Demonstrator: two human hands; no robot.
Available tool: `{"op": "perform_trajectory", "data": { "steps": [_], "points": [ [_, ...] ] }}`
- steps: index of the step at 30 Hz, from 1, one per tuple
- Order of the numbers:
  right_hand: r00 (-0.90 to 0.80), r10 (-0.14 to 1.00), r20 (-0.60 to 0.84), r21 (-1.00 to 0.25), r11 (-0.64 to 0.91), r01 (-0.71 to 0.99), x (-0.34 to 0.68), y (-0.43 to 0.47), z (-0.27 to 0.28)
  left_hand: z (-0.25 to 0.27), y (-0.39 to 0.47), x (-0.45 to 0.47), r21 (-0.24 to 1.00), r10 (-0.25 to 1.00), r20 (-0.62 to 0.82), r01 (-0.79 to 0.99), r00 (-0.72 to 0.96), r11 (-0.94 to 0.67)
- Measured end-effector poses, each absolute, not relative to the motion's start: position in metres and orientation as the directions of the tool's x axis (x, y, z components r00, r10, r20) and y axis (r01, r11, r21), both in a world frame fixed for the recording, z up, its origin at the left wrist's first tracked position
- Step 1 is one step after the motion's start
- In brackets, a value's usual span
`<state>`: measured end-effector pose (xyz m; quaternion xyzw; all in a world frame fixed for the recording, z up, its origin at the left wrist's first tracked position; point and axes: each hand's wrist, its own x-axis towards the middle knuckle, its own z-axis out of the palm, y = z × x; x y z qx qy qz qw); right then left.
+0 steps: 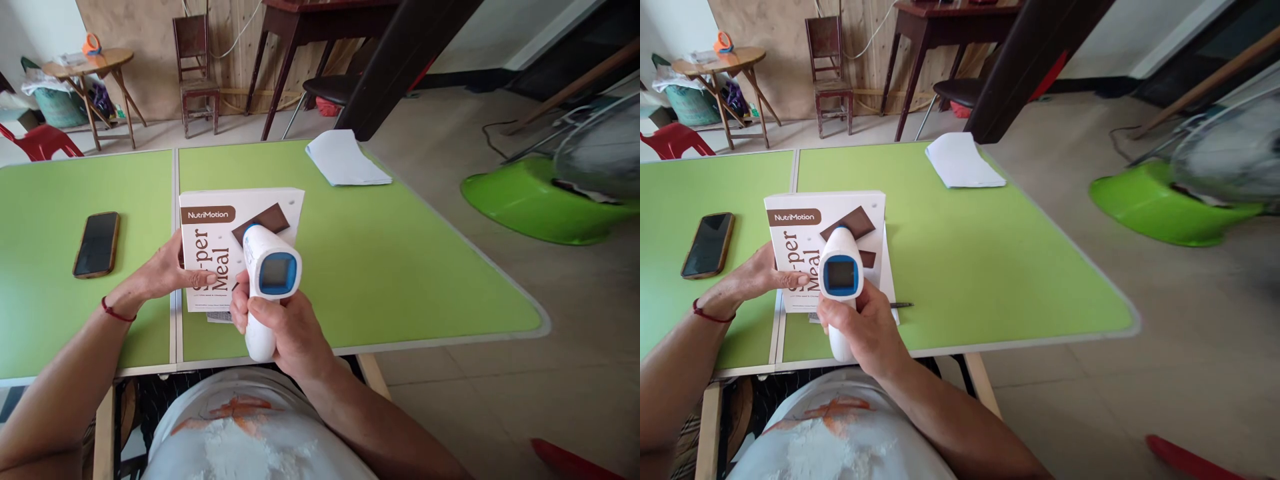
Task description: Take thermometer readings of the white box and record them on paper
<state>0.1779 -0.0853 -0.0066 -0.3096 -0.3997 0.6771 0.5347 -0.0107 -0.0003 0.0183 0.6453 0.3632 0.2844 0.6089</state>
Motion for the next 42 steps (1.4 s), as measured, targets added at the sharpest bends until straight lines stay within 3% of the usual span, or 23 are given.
{"op": "perform_trajectory", "data": {
  "steps": [13, 17, 21, 24, 27, 29, 35, 42],
  "points": [
    [-0.200, 0.979, -0.035, -0.898, -0.119, -0.425, 0.181, -0.085, -0.004, 0.015, 0.000, -0.014, 0.989, 0.847, -0.065, 0.146, 0.527, -0.015],
    [-0.126, 0.992, 0.003, -0.965, -0.031, -0.262, 0.195, -0.086, 0.002, 0.016, -0.001, -0.012, 0.993, 0.869, -0.041, 0.119, 0.493, -0.020],
    [-0.061, 0.979, 0.197, -0.978, 0.200, 0.057, 0.228, -0.077, 0.000, 0.019, 0.001, -0.015, 0.994, 0.918, 0.044, 0.075, 0.395, -0.080],
    [0.031, 0.937, 0.349, -0.846, 0.300, 0.440, 0.257, -0.062, -0.014, 0.017, 0.007, -0.019, 0.983, 0.954, 0.141, 0.079, 0.265, -0.167],
    [0.029, 0.923, 0.384, -0.644, 0.245, 0.725, 0.279, -0.044, -0.036, 0.010, 0.014, -0.023, 0.966, 0.963, 0.208, 0.115, 0.173, -0.229],
    [0.012, 0.928, 0.373, -0.526, 0.201, 0.826, 0.288, -0.035, -0.049, 0.005, 0.019, -0.026, 0.958, 0.960, 0.223, 0.147, 0.167, -0.248],
    [-0.103, 0.906, 0.412, -0.352, 0.262, 0.899, 0.297, -0.029, -0.061, -0.007, 0.026, -0.029, 0.911, 0.927, 0.312, 0.212, 0.208, -0.354],
    [-0.119, 0.887, 0.447, -0.320, 0.282, 0.904, 0.302, -0.026, -0.071, -0.008, 0.029, -0.030, 0.913, 0.921, 0.253, 0.242, 0.297, -0.329]
  ]
}}
